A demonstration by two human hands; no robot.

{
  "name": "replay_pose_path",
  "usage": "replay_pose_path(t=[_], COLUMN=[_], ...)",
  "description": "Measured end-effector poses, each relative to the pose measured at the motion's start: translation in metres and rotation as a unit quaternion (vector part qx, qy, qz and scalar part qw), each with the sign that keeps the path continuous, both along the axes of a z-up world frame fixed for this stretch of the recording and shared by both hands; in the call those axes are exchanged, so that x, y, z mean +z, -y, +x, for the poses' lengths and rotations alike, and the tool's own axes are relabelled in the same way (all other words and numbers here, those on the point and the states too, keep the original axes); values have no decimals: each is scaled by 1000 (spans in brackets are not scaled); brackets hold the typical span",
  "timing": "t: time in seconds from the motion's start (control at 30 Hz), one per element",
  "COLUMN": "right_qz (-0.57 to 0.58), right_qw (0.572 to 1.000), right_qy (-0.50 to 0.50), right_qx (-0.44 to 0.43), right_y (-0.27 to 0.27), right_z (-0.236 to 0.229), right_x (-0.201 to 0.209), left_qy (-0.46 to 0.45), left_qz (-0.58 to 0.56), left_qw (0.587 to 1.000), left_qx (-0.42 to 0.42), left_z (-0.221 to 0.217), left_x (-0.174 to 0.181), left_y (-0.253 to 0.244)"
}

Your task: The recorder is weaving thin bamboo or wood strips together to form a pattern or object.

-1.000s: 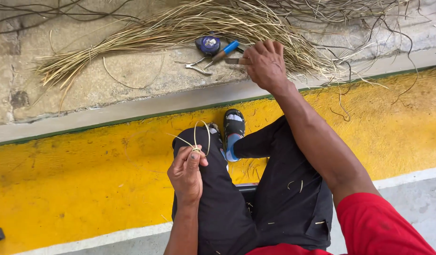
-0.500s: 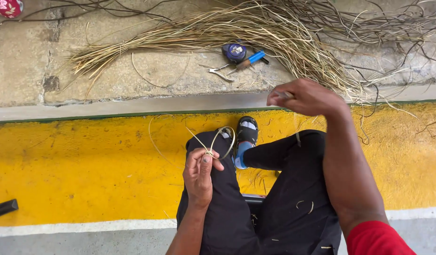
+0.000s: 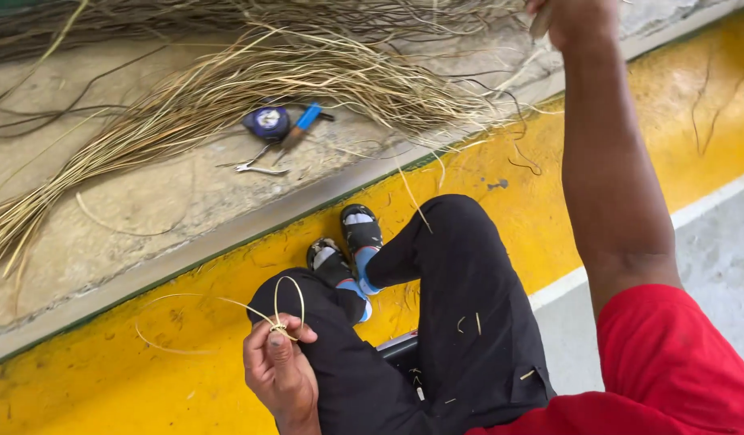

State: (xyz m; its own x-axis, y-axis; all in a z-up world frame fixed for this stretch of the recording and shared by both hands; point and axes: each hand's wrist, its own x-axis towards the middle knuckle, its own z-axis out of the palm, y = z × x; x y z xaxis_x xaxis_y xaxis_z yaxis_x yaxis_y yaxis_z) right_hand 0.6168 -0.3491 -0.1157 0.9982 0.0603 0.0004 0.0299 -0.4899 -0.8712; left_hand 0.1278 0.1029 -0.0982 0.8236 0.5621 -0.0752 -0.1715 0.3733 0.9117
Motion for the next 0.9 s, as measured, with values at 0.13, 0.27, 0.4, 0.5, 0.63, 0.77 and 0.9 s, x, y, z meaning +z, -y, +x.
replay_pose_path(t=[0.13,0.27,0.4,0.5,0.63,0.77,0.9], right_qz=[-140,-189,-262,-227,-10,119,226], right_qw=[988,975,962,967,988,975,940], right_qy=[-65,-115,-71,-113,-122,-128,-166], right_qx=[-27,-14,40,29,-91,-137,-194], right_y=[-61,-51,-53,-59,-46,-40,-43], right_z=[-51,-65,-69,-69,-53,-24,1], right_x=[28,-29,-45,-25,-19,-41,-70], left_qy=[-19,-28,-40,-51,-59,-37,-57], left_qz=[81,122,171,190,188,181,176], left_qw=[996,991,983,979,980,982,982], left_qx=[-23,-48,-56,-50,-42,-43,-37], left_z=[6,7,8,5,5,8,6], left_x=[3,3,6,8,4,6,8], left_y=[11,16,17,15,16,17,16])
